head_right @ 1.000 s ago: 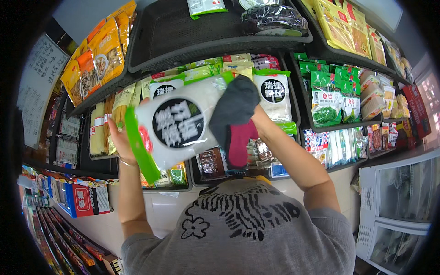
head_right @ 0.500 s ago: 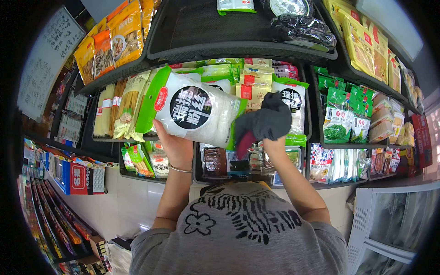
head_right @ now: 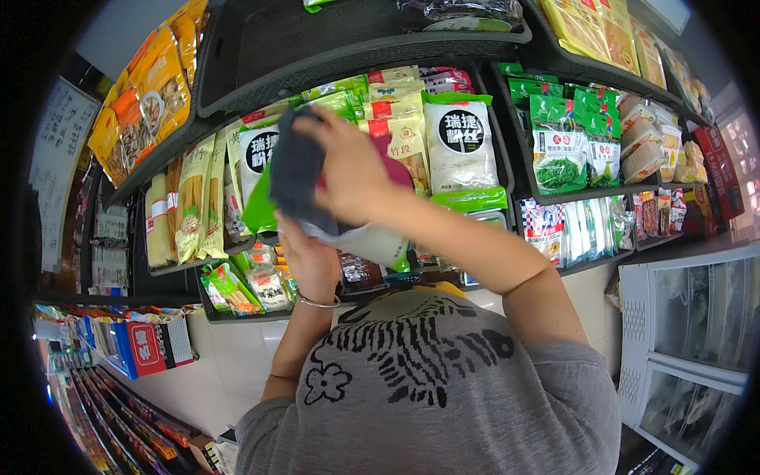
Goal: The person wipes packaged food items, including bean curd sticks, vermicelli, and seaweed, with a cloth before placing them on store shelves.
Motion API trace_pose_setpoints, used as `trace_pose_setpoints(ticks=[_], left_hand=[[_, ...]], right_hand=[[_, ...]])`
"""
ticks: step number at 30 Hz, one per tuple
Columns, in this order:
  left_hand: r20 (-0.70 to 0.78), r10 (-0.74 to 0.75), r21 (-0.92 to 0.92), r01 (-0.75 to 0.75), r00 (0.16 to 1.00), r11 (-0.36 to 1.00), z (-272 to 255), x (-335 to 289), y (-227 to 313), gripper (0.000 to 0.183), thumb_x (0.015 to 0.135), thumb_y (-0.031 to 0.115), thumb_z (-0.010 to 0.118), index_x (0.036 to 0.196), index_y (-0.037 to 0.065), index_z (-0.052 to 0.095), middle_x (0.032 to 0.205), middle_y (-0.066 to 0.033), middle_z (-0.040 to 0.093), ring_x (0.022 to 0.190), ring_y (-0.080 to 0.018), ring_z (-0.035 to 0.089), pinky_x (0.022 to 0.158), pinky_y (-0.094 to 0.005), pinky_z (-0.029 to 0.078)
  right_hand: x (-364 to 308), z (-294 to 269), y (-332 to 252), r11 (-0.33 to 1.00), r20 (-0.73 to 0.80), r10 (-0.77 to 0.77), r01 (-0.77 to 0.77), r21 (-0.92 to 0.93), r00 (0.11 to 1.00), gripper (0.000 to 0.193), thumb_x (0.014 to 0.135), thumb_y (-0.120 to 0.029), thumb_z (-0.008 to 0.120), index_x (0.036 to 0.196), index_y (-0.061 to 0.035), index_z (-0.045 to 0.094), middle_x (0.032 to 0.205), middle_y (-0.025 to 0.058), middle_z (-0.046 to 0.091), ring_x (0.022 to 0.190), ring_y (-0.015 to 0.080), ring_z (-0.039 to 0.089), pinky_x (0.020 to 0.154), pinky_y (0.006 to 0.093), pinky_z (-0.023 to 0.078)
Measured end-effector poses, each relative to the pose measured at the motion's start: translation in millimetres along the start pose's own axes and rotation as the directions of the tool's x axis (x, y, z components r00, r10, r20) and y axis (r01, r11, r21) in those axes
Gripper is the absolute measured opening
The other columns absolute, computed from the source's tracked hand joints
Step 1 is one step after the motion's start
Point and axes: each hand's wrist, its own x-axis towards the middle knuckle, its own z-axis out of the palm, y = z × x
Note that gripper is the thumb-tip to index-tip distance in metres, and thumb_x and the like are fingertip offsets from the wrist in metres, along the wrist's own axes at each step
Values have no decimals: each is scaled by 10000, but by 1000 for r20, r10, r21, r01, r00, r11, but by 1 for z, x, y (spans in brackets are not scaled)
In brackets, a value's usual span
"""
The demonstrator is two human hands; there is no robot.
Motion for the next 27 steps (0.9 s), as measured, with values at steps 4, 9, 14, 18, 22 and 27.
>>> trace_pose_setpoints(ticks=[4,9,14,18,22,27], left_hand=[[188,-342,-470,390,921,792,-61,23,23,539,949,476,321,1282,66,430,1221,-150,501,1094,-248,516,946,-334,415],[-181,-6,188,40,984,981,6,24,78,580,941,480,341,1350,69,340,1331,-121,432,1199,-279,446,1009,-446,350],[-119,-148,114,161,982,980,-23,34,110,574,932,464,382,1331,51,367,1302,-110,473,1161,-274,487,989,-431,385],[-90,-288,35,292,953,956,-58,43,120,544,924,456,409,1294,56,418,1248,-117,523,1115,-272,525,946,-427,433],[-217,-157,223,206,963,953,-78,49,102,624,924,507,365,1358,61,326,1339,-88,428,1203,-239,438,1026,-389,327],[-248,-136,785,281,959,552,-85,16,45,614,938,334,451,1409,18,214,1323,-109,414,1203,-184,384,1004,-289,289]], right_hand=[[-58,24,-23,972,304,-185,219,-82,934,590,623,-253,652,1178,-98,525,1335,125,349,1314,350,220,889,627,298],[-56,39,26,999,-30,21,-20,45,999,507,699,-323,623,1149,-98,557,1344,140,367,1304,335,262,904,527,372],[-71,34,73,738,566,-168,-277,615,807,482,778,-282,628,1176,-39,508,1234,176,481,1189,303,419,977,385,352],[-112,57,37,506,444,-146,-318,801,884,401,816,-242,609,1143,-31,514,1198,170,512,1138,282,461,994,364,334],[-111,70,18,755,358,-95,-168,634,929,344,829,-202,585,1124,-37,520,1190,162,514,1130,290,457,1006,366,318],[-105,56,31,853,189,107,-188,487,976,284,817,-171,578,1074,-55,546,1126,140,546,1069,315,485,949,385,364]])
